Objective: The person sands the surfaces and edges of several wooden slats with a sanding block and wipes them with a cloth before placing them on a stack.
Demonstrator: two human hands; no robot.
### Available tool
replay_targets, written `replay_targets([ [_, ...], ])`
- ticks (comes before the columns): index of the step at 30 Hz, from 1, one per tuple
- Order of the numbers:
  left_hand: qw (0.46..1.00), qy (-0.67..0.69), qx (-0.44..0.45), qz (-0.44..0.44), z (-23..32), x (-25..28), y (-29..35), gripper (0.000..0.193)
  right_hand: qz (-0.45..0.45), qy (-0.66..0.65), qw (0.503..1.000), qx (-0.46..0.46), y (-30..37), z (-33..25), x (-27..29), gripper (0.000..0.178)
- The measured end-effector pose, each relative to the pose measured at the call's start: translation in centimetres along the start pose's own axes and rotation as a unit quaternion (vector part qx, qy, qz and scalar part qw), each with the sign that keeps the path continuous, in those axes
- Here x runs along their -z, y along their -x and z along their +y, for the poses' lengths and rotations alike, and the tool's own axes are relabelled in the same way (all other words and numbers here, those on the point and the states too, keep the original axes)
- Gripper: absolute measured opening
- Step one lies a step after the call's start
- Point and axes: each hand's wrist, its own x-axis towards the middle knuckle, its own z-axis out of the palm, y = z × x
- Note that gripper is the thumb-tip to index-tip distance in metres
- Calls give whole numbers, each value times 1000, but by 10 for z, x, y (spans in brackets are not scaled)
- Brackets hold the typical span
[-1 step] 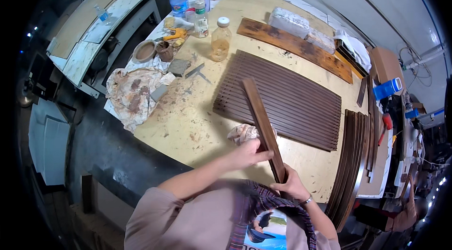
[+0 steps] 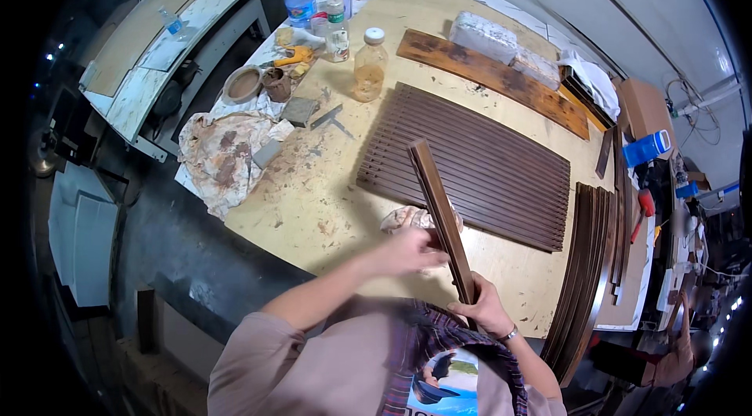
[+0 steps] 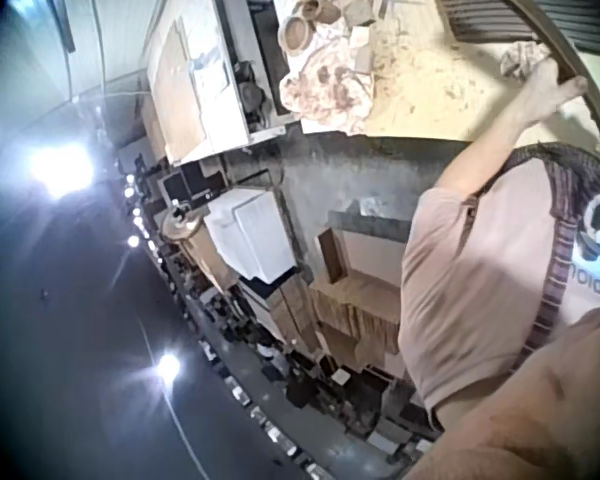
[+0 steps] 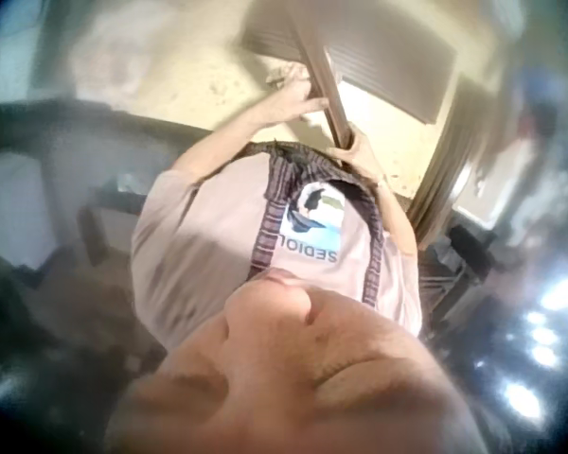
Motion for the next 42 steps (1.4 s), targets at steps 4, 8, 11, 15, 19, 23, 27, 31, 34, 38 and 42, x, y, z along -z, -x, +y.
replay_targets([
  [4,840,-311,-47,441,-8,132,16,30,74,86,992,49,11,17,-1,42],
  [8,617,-602,36,505,-60,239,74,43,100,266,959,5,16,22,4,35],
  [11,618,-589,124,506,-74,251,92,44,120,313,942,-8,20,28,6,33],
  [15,752,-433,-11,498,-44,198,75,50,142,345,927,-41,35,30,14,32],
  [19,947,-207,-188,156,16,103,63,46,154,369,915,-56,49,38,23,32],
  [23,928,-316,-177,82,35,84,44,39,127,328,934,-62,57,49,28,34],
  [27,928,-310,-176,108,39,93,34,43,122,327,935,-63,61,51,25,35],
  [31,940,-275,-203,4,51,80,33,37,118,323,936,-71,64,62,27,37],
  [34,893,-388,-153,166,25,89,17,34,71,280,956,-47,66,69,26,47],
  [38,950,-88,-155,257,29,74,10,36,39,175,983,-27,62,80,31,55],
  [42,928,49,-249,273,41,26,2,44,25,-50,998,-26,53,70,25,43],
])
